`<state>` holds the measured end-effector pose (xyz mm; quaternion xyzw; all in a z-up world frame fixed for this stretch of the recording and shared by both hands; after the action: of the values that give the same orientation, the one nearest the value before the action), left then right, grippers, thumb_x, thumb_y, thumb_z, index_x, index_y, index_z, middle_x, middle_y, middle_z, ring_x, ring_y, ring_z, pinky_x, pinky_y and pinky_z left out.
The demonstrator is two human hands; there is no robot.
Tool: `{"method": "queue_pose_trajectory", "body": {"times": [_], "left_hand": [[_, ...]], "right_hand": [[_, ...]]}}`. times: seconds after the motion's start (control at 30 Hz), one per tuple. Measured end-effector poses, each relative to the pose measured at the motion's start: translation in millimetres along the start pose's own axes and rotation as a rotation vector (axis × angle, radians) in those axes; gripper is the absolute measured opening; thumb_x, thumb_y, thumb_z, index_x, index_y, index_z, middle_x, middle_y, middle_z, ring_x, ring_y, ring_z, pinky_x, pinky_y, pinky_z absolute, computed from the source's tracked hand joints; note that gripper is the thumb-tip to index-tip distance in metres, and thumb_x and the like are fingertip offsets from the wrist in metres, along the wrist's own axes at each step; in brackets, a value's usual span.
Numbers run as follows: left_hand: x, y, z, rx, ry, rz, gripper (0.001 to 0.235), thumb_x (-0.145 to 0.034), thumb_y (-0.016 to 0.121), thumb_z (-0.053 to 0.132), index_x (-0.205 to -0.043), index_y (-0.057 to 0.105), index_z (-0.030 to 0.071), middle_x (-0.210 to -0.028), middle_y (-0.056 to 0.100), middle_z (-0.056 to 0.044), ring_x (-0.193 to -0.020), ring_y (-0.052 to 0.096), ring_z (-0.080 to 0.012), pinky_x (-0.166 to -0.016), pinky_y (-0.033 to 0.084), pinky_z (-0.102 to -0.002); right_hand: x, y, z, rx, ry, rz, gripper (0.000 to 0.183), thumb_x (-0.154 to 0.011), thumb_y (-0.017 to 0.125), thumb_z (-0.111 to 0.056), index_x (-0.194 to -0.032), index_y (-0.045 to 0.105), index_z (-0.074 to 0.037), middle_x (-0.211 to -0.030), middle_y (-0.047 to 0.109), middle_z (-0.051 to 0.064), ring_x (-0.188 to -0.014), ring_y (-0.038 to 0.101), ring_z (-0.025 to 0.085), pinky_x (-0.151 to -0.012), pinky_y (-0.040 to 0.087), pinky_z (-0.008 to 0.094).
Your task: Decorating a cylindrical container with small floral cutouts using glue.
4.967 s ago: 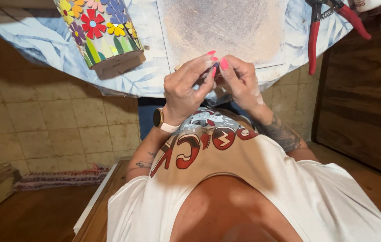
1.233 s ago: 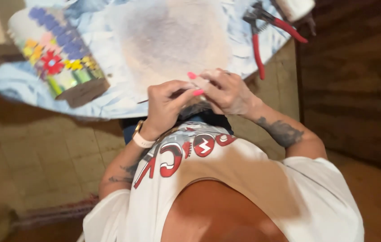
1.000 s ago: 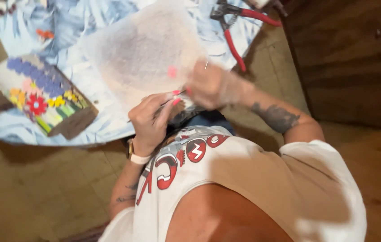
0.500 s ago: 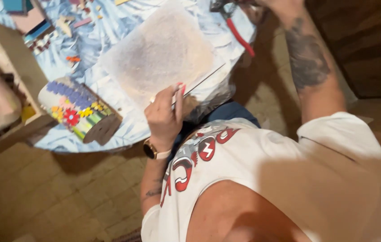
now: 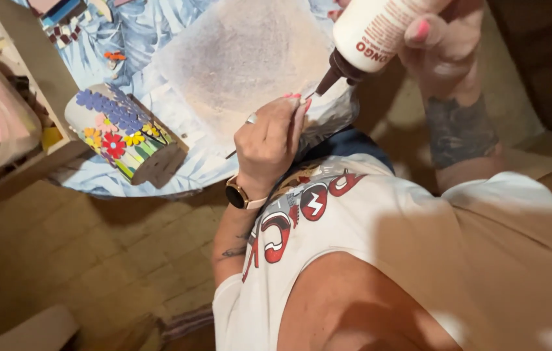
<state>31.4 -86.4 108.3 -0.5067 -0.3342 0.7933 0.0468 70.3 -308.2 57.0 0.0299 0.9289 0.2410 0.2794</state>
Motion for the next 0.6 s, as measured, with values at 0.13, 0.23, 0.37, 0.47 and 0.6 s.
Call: {"method": "queue_pose_trajectory", "body": {"times": [0.13,0.23,0.37,0.47,0.6], "left_hand": [[-6,-8,2,-0.05,-0.024,0.016,0.012,-0.08,0.063,0.008,-0.08,0.055,-0.001,-0.075,0.061,-0.008,-0.063,0.062,-0.0176,-0.05,0.048,-0.025],[-4,-8,-1,-0.05,-0.017,0.003,0.009,-0.082,0.059,0.008,-0.08,0.055,0.0,-0.075,0.06,-0.008,-0.064,0.06,-0.0178,-0.054,0.049,-0.027],[3,-3,-4,-0.035,-0.031,-0.03,0.01,-0.084,0.058,0.009,-0.086,0.055,0.0,-0.08,0.06,-0.009,-0.069,0.063,-0.0183,-0.055,0.049,-0.026],[2,-3,-5,-0.029,-0.024,-0.034,0.009,-0.084,0.058,0.008,-0.086,0.055,0.0,-0.08,0.061,-0.009,-0.07,0.063,-0.0182,-0.055,0.049,-0.025],[3,-3,-5,-0.022,-0.017,-0.033,0.009,-0.083,0.059,0.006,-0.086,0.055,-0.001,-0.079,0.061,-0.01,-0.071,0.064,-0.0194,-0.056,0.049,-0.025]], "right_hand": [[4,22,4,-0.078,0.054,-0.133,0.049,-0.081,0.045,0.0,-0.126,0.039,-0.019,-0.113,0.042,0.018,-0.105,0.042,0.062,-0.096,0.039,0.079],[5,24,7,-0.085,0.088,-0.147,0.058,-0.079,0.038,0.001,-0.128,0.041,-0.03,-0.123,0.038,0.012,-0.111,0.034,0.069,-0.097,0.032,0.084],[3,42,2,-0.025,0.138,-0.168,0.042,-0.085,0.041,-0.008,-0.122,0.039,-0.028,-0.109,0.035,0.03,-0.109,0.037,0.06,-0.095,0.036,0.077],[3,38,7,-0.014,0.12,-0.158,0.044,-0.085,0.04,-0.006,-0.125,0.034,-0.025,-0.108,0.033,0.035,-0.107,0.037,0.063,-0.094,0.036,0.079],[3,38,9,-0.023,0.128,-0.116,0.041,-0.085,0.046,-0.005,-0.122,0.034,-0.02,-0.107,0.036,0.025,-0.105,0.041,0.064,-0.093,0.039,0.08]]}}
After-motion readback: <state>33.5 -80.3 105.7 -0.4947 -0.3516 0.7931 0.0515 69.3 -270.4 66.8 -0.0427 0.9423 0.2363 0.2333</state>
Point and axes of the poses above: each hand's wrist, its own x-axis away from the middle knuckle, its own y-axis out of the palm, z = x × y, the point moved 6 cm from there along -x, towards the middle knuckle
